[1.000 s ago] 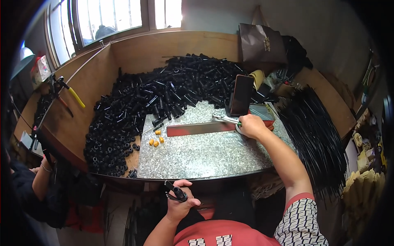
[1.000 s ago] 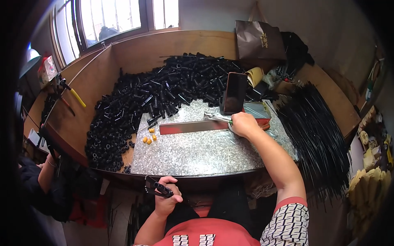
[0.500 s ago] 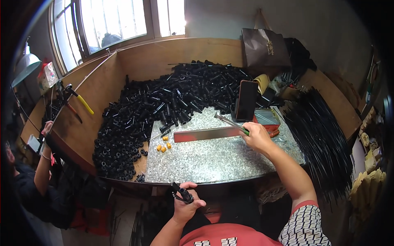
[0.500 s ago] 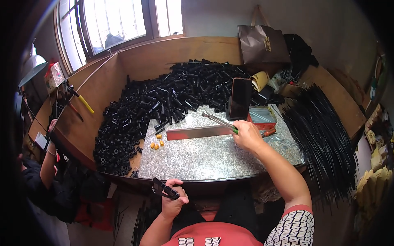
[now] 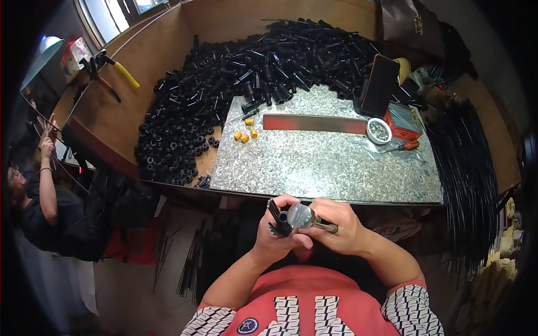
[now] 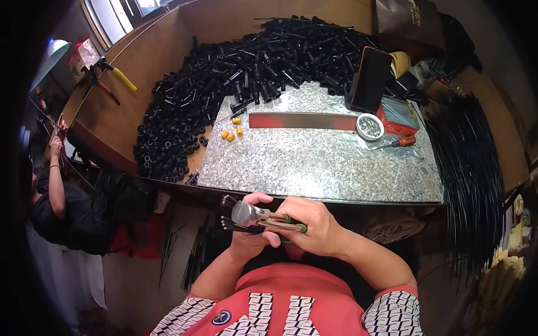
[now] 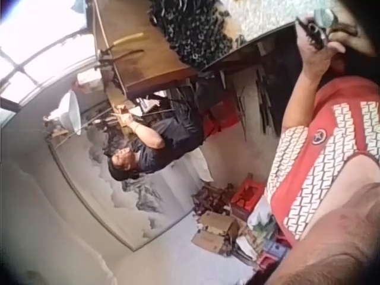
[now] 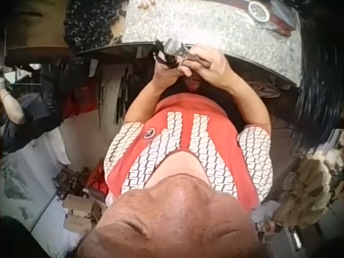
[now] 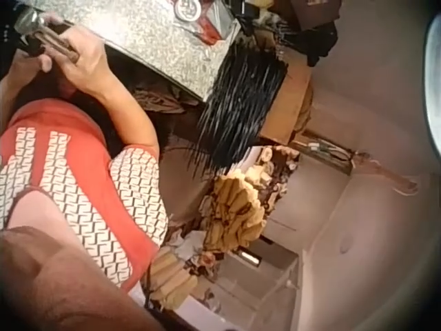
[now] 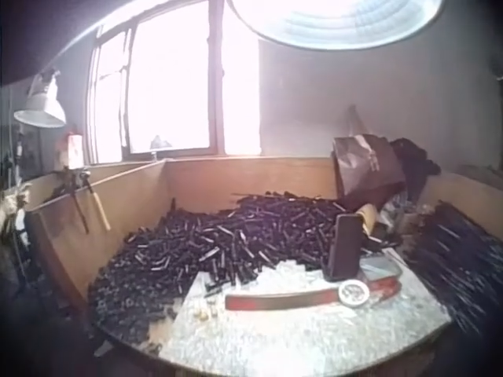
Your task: Assembling, sorting, and measuring thin black cables or components at a manual assembly station.
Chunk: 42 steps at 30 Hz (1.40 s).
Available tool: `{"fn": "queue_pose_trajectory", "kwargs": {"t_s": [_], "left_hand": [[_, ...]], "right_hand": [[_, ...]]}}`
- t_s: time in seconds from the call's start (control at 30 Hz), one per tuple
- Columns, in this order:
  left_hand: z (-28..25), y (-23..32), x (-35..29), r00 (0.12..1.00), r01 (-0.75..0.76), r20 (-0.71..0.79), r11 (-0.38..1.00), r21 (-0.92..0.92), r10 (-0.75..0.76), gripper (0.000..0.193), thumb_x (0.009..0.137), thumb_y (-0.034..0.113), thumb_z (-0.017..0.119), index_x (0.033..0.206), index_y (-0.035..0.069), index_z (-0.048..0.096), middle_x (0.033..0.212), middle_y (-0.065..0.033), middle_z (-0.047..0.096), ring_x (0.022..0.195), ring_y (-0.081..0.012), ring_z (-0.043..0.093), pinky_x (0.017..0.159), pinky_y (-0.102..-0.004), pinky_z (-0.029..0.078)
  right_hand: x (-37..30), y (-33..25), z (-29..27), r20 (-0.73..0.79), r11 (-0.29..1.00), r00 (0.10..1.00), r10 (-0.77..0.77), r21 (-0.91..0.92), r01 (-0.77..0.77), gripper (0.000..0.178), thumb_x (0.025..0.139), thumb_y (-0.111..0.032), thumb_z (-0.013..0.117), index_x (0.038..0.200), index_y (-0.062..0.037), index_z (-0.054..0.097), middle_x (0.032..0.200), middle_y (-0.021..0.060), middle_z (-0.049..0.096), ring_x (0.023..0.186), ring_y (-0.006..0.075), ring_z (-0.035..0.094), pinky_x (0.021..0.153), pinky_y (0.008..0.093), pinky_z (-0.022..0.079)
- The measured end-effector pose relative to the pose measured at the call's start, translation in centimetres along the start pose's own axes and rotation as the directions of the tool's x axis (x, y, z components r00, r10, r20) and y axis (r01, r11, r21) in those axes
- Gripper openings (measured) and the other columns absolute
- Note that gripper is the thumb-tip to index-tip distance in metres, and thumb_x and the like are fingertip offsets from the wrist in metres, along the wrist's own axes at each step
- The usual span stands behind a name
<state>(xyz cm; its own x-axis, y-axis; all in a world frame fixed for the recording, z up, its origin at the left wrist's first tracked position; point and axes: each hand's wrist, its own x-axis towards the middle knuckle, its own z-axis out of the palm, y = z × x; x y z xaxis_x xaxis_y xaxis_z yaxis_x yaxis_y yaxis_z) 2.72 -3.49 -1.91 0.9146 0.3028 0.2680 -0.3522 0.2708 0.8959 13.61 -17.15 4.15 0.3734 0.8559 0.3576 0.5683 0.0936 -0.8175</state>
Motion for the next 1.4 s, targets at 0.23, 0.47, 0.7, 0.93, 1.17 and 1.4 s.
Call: {"fn": "queue_pose_trajectory", "kwargs": {"t_s": [0.23, 0.47, 0.7, 0.93, 1.17, 1.4], "left_hand": [[-0.1, -0.7, -0.8, 0.998, 0.067, -0.014, 0.995, 0.068, -0.067, 0.079, 0.06, 0.031, 0.09, 0.119, 0.005, 0.045, 0.093, 0.0015, 0.058, 0.085, -0.0059, 0.054, 0.076, -0.0214, 0.044], [-0.2, -0.4, -0.3, 0.999, 0.022, 0.04, 0.993, 0.12, -0.027, 0.074, 0.064, 0.022, 0.089, 0.12, 0.004, 0.043, 0.083, 0.0011, 0.065, 0.077, -0.0048, 0.06, 0.07, -0.0202, 0.046], [-0.4, -0.3, -0.4, 0.998, 0.021, 0.058, 0.994, 0.108, -0.027, 0.072, 0.067, 0.022, 0.087, 0.12, 0.003, 0.042, 0.081, -0.0011, 0.068, 0.076, -0.0064, 0.063, 0.07, -0.0208, 0.048], [-0.3, 0.0, -0.4, 0.999, 0.012, 0.051, 0.995, 0.095, -0.017, 0.074, 0.065, 0.025, 0.088, 0.12, 0.003, 0.043, 0.082, -0.0002, 0.067, 0.077, -0.0054, 0.062, 0.069, -0.0202, 0.047], [-0.5, -0.1, -0.7, 0.995, 0.102, 0.003, 0.995, 0.009, -0.102, 0.074, 0.064, 0.027, 0.089, 0.119, 0.004, 0.045, 0.086, 0.0015, 0.064, 0.08, -0.003, 0.057, 0.071, -0.0199, 0.046], [-1.3, -0.3, -0.4, 0.998, -0.036, 0.053, 0.973, 0.227, 0.025, 0.068, 0.068, 0.021, 0.086, 0.12, 0.004, 0.046, 0.08, 0.0042, 0.06, 0.073, -0.0031, 0.055, 0.068, -0.0199, 0.045]], "right_hand": [[-0.2, 0.2, 0.3, 0.057, 0.998, 0.996, -0.062, -0.006, 0.062, 0.014, 0.075, -0.003, 0.065, 0.088, -0.0028, 0.06, 0.08, 0.0105, 0.058, 0.07, 0.0273, 0.058, 0.063, 0.034, 0.047], [0.1, 0.0, 0.3, 0.055, 0.997, 0.996, -0.071, 0.017, 0.07, 0.015, 0.073, 0.0, 0.064, 0.087, -0.0029, 0.06, 0.08, 0.0095, 0.059, 0.071, 0.0265, 0.06, 0.063, 0.0333, 0.049], [0.3, 0.0, 0.5, 0.048, 0.996, 0.995, -0.087, 0.0, 0.087, 0.016, 0.071, 0.001, 0.065, 0.085, -0.0029, 0.06, 0.079, 0.009, 0.059, 0.071, 0.026, 0.06, 0.063, 0.033, 0.049], [0.4, 0.0, 0.7, 0.047, 0.993, 0.991, -0.122, 0.005, 0.122, 0.02, 0.07, 0.001, 0.066, 0.089, -0.0022, 0.062, 0.082, 0.0093, 0.061, 0.073, 0.0258, 0.061, 0.065, 0.0333, 0.05], [0.5, -0.6, 0.8, 0.03, 0.997, 0.997, -0.066, -0.029, 0.067, 0.022, 0.069, 0.001, 0.067, 0.091, -0.0019, 0.061, 0.082, 0.0097, 0.061, 0.074, 0.0262, 0.061, 0.066, 0.0337, 0.05], [0.7, -0.2, 1.2, 0.017, 0.987, 0.987, -0.157, -0.033, 0.158, 0.02, 0.068, 0.001, 0.071, 0.086, -0.002, 0.061, 0.081, 0.0104, 0.063, 0.071, 0.0258, 0.061, 0.064, 0.0322, 0.049]]}}
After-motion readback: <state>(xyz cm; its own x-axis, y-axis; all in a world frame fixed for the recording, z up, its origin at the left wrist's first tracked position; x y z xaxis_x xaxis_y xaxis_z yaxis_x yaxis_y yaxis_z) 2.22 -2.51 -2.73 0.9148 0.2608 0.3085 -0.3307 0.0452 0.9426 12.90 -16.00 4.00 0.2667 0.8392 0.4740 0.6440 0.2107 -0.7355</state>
